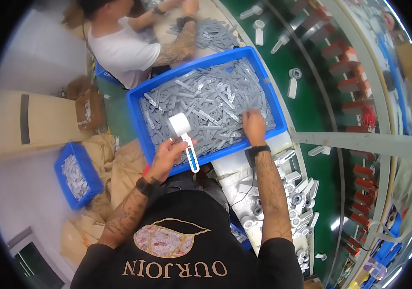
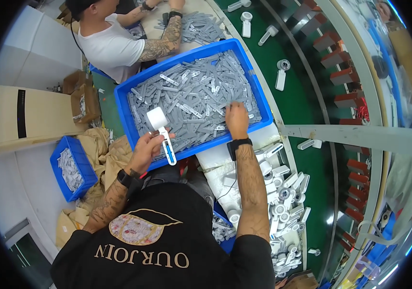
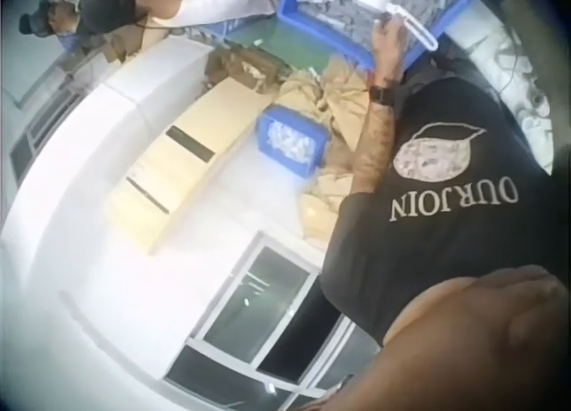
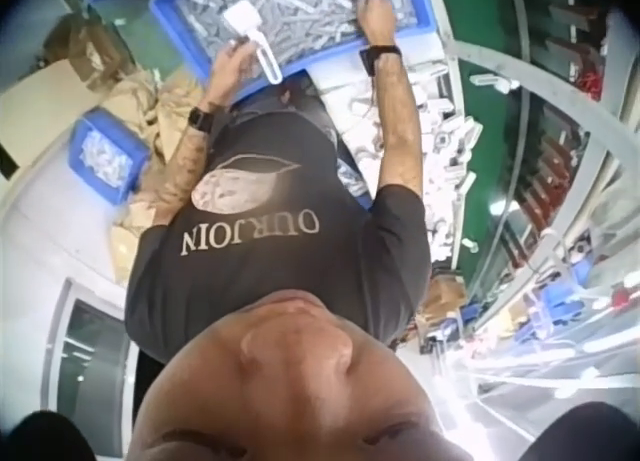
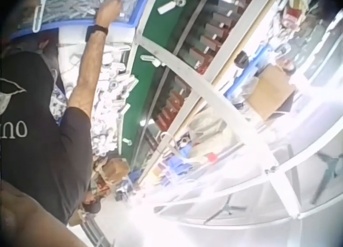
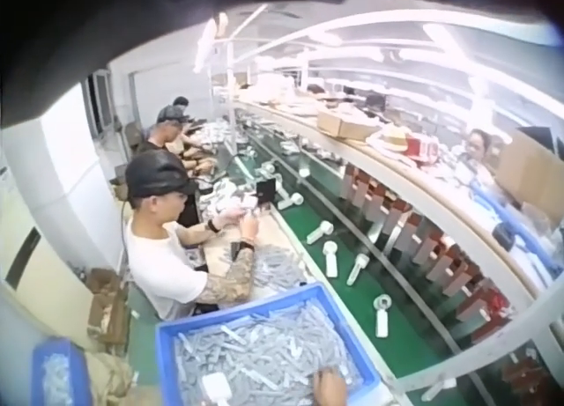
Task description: The person gathers white handheld fans from a blue bin and places them on the table. They pick up a fan, insert a grey plastic strip into the handle by hand, and set the assembled fan down on the table.
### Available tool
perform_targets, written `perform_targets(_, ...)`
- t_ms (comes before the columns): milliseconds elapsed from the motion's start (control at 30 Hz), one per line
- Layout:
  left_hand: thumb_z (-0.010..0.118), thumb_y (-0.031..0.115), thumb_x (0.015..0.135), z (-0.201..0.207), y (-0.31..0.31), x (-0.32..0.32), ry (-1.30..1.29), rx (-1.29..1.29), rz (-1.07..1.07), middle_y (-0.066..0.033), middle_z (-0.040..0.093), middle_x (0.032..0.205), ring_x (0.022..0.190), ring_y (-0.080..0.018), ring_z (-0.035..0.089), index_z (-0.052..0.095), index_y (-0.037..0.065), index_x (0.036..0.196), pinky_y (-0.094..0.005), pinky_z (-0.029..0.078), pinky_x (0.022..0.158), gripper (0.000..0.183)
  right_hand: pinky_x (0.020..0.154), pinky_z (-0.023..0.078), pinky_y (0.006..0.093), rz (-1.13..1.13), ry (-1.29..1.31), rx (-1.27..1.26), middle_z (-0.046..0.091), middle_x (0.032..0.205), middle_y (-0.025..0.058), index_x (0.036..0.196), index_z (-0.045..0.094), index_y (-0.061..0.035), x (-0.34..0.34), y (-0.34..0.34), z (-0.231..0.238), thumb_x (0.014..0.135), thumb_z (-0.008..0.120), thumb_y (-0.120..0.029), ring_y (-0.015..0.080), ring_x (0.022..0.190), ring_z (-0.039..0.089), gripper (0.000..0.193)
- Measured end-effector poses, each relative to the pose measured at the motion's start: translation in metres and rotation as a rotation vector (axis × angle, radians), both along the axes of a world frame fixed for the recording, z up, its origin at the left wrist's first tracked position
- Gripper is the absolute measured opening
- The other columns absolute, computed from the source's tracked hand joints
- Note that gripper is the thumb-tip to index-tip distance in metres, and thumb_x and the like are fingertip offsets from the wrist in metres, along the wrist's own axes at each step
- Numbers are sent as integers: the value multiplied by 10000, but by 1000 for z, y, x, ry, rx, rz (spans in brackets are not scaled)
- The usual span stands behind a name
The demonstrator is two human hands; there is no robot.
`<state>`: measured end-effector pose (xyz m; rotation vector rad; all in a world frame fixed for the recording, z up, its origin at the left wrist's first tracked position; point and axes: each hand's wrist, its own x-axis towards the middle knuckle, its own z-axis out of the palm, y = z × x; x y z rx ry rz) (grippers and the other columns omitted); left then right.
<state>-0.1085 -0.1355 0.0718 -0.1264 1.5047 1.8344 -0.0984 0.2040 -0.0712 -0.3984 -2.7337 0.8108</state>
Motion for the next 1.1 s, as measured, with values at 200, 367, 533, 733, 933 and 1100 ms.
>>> perform_targets(200,515,144,1072,12,-4,5,-156,159,-11,-214,679,1274,631,-103,603,430,20,1492,-238,498,529,446,794,542,501,-52,-141,227,702,922,218,990,756,-10,-10,6,-8,911,695,-181,449,890,666,199)
perform_targets(367,583,110,1036,19,-2,4,-127,183,-49,-203,646,1334,704,-125,631,416,29,1503,-274,554,632,503,758,540,299,-118,-95,-603,730,1012,144,1076,762,-6,22,-37,97,1012,654,-217,227,867,720,246)
perform_targets(533,603,118,1040,40,24,-1,-8,186,-132,-195,661,1325,750,-138,647,403,11,1508,-285,563,663,521,754,536,255,6,-4,-990,766,1006,97,1225,673,14,78,-103,217,1004,660,-48,121,859,683,230)
perform_targets(733,631,102,1033,54,46,9,78,225,-193,-139,685,1146,807,-157,665,446,-28,1462,-322,576,714,486,784,578,291,42,208,-648,745,1006,121,1229,658,10,100,-132,225,942,726,7,156,874,704,295)
perform_targets(933,619,88,1039,49,49,20,108,256,-179,-117,675,1085,835,-169,666,461,-36,1408,-328,565,760,421,749,577,295,-77,223,-721,700,1013,136,1126,751,-8,106,-144,228,900,754,35,190,848,697,230)
perform_targets(1100,634,94,1036,45,48,21,87,282,-178,-127,683,1142,903,-169,677,462,-39,1382,-329,565,805,408,700,551,305,56,313,-341,633,972,89,1227,744,-39,109,-139,210,877,770,51,192,796,653,362)
